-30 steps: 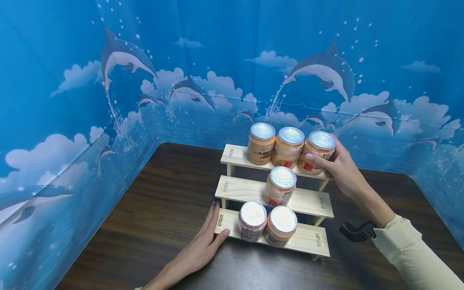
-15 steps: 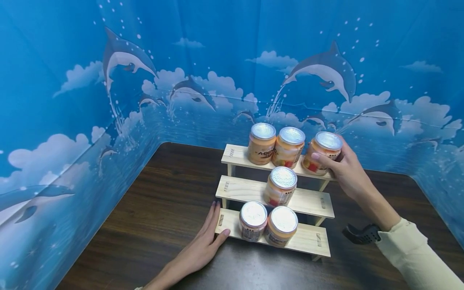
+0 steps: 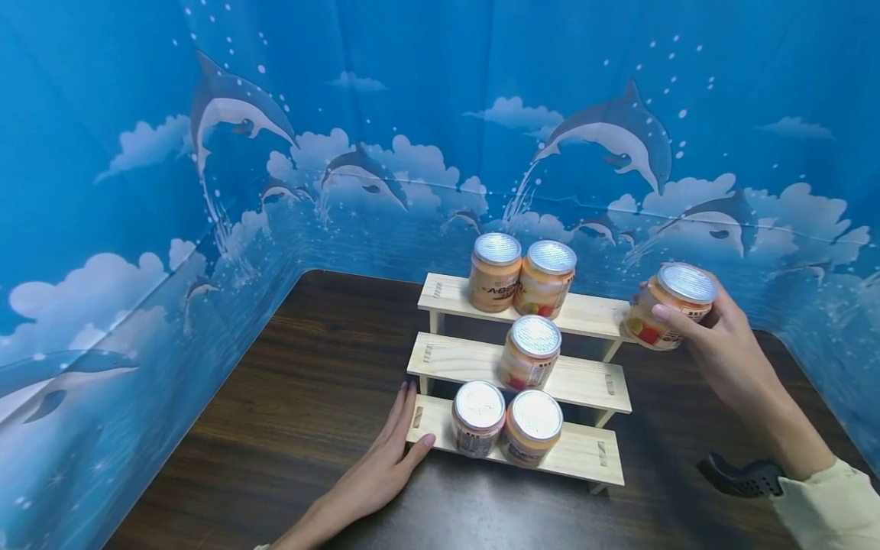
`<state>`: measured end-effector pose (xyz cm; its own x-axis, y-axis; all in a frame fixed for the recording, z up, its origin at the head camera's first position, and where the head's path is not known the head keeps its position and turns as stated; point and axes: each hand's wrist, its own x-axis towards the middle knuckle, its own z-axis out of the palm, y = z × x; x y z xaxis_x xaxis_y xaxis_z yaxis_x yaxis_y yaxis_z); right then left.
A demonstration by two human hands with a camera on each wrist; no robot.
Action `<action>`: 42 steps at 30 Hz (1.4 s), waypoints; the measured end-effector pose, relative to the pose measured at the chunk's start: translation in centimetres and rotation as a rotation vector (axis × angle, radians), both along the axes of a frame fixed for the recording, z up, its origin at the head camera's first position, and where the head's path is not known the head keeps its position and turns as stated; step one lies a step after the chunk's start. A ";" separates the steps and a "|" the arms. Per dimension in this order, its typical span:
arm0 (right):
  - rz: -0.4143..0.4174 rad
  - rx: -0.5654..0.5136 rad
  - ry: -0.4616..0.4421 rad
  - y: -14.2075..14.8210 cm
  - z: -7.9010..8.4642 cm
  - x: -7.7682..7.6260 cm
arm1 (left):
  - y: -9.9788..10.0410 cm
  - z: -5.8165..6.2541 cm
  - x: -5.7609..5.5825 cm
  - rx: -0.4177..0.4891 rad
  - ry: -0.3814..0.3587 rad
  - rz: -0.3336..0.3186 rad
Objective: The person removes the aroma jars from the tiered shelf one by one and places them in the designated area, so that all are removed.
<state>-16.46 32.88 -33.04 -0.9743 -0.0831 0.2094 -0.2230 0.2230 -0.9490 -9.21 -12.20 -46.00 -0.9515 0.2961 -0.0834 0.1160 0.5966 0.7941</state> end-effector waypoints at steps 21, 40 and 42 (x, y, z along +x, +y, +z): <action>0.065 -0.349 0.057 7.3 -4.5 3.3 | 0.0 -0.1 0.0 -0.022 0.008 0.008; -0.070 -0.366 0.003 11.2 -10.8 4.2 | 0.1 0.1 -0.1 -0.020 0.006 0.026; -0.094 -0.384 -0.016 11.3 -11.3 4.0 | 0.1 0.0 -0.2 -0.022 0.006 0.027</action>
